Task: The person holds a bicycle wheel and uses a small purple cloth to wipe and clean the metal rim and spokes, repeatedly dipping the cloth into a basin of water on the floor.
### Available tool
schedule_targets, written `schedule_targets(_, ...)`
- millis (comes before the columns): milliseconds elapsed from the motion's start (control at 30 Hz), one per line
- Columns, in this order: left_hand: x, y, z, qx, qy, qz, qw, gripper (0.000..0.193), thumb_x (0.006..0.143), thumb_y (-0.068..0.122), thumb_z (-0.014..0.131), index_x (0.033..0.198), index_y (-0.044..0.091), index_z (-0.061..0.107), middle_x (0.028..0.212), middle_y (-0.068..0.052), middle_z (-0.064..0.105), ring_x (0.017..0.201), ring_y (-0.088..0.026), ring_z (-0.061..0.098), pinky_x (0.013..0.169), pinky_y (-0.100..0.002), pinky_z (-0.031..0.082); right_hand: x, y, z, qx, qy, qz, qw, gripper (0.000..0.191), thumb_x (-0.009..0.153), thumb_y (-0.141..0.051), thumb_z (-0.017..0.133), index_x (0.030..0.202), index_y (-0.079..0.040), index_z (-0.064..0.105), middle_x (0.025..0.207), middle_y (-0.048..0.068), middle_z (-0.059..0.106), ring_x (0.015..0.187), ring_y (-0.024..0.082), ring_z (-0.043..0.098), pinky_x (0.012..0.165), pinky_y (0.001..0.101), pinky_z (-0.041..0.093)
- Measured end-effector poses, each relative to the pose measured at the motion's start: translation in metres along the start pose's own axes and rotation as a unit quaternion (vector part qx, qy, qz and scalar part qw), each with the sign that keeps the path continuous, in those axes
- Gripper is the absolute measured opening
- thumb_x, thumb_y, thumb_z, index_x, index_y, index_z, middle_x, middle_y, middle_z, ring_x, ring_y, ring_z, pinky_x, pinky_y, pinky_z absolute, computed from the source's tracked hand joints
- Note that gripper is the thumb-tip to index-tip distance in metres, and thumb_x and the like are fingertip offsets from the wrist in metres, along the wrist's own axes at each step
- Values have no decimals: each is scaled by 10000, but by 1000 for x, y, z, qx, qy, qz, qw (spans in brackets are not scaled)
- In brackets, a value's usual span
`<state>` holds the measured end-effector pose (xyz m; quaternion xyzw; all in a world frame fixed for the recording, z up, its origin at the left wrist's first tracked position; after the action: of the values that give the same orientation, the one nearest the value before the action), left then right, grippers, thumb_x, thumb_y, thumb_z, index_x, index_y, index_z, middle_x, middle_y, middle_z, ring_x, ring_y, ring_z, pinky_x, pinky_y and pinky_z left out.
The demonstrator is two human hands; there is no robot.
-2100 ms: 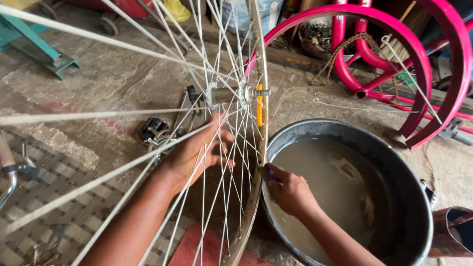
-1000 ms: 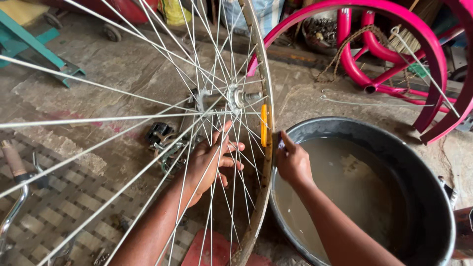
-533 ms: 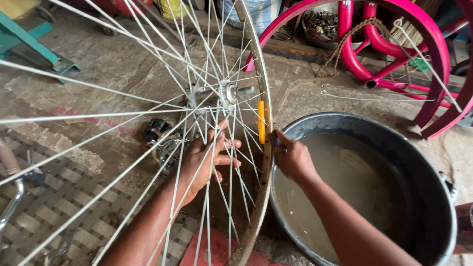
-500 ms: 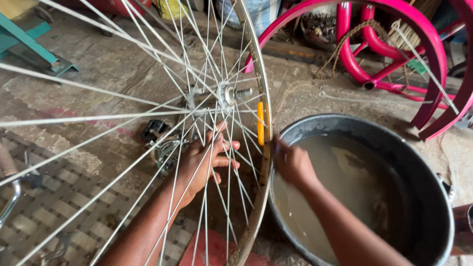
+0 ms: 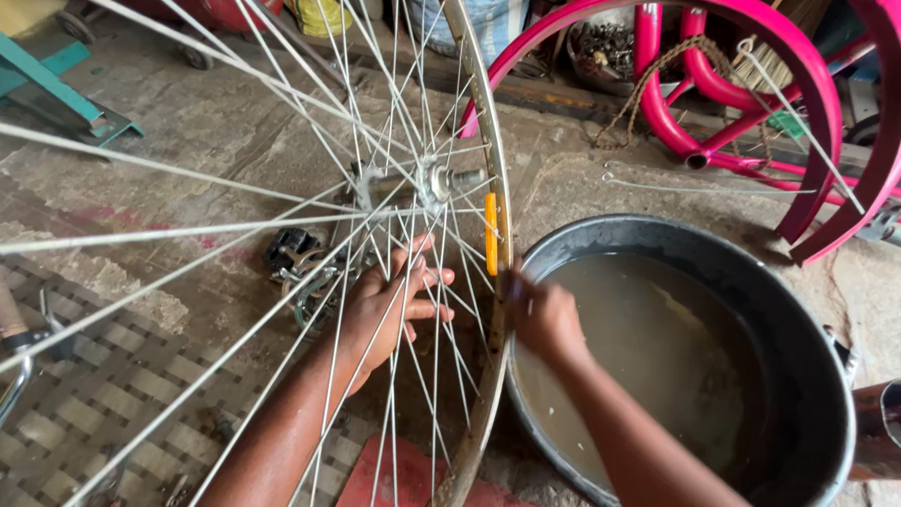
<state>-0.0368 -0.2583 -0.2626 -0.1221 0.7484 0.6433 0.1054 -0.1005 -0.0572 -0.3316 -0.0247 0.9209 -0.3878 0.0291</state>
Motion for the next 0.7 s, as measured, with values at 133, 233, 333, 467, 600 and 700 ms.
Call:
schedule_targets(133, 5, 0, 0, 5, -15, 32, 999, 616, 973, 490, 450, 1544, 265, 397, 1227, -55, 758, 856, -145, 775, 561, -247, 419, -66, -14, -13, 88, 37, -119, 988, 387, 911, -260, 612, 1261, -117, 695, 756, 178, 744, 625, 246, 781, 594, 415, 612)
schedule_targets(233, 15, -9, -1, -11, 0, 24, 1000, 600, 960, 446, 478, 1525, 250, 430, 1226, -66, 762, 820, -171, 775, 525, -267, 391, -43, -4, -7, 80, 3, -21, 997, 440, 927, -228, 587, 1361, -178, 642, 703, 161, 754, 561, 213, 754, 581, 387, 611)
schedule_targets(333, 23, -7, 7, -52, -36, 66, 996, 590, 1006, 430, 503, 1553, 218, 445, 1250, -103, 752, 822, -197, 793, 715, -199, 543, 5, 4, -5, 79, -14, 73, 994, 476, 938, -199, 587, 1413, -223, 609, 670, 156, 744, 524, 191, 719, 581, 360, 596)
schedule_targets(467, 26, -5, 6, -78, -35, 90, 992, 578, 1002, 379, 561, 1542, 194, 476, 1224, -151, 731, 839, -189, 781, 601, -283, 536, -17, 15, 3, 99, -48, 72, 991, 416, 959, -227, 602, 1369, -206, 667, 658, 138, 752, 506, 184, 708, 554, 371, 589)
schedule_targets(600, 26, -19, -1, -30, -6, 30, 999, 571, 959, 416, 520, 1507, 263, 461, 1198, -89, 766, 759, -172, 778, 489, -250, 390, -74, 20, 7, 103, -49, 10, 993, 491, 892, -185, 645, 1382, -209, 637, 743, 162, 779, 539, 196, 730, 569, 394, 599)
schedule_targets(700, 27, -18, 4, -68, -15, 36, 997, 598, 938, 382, 570, 1511, 250, 464, 1184, -98, 760, 751, -176, 766, 489, -247, 398, -52, 0, -13, 73, 47, -71, 994, 497, 875, -141, 671, 1369, -198, 670, 802, 186, 772, 619, 185, 742, 624, 390, 591)
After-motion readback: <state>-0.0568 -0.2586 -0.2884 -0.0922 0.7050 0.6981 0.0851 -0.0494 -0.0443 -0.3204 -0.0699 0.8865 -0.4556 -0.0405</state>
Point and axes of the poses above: each hand's wrist, its own x-axis towards the middle knuckle, its own z-axis out of the palm, y = z × x, the point moved 10 cm from there along x, towards the middle knuckle
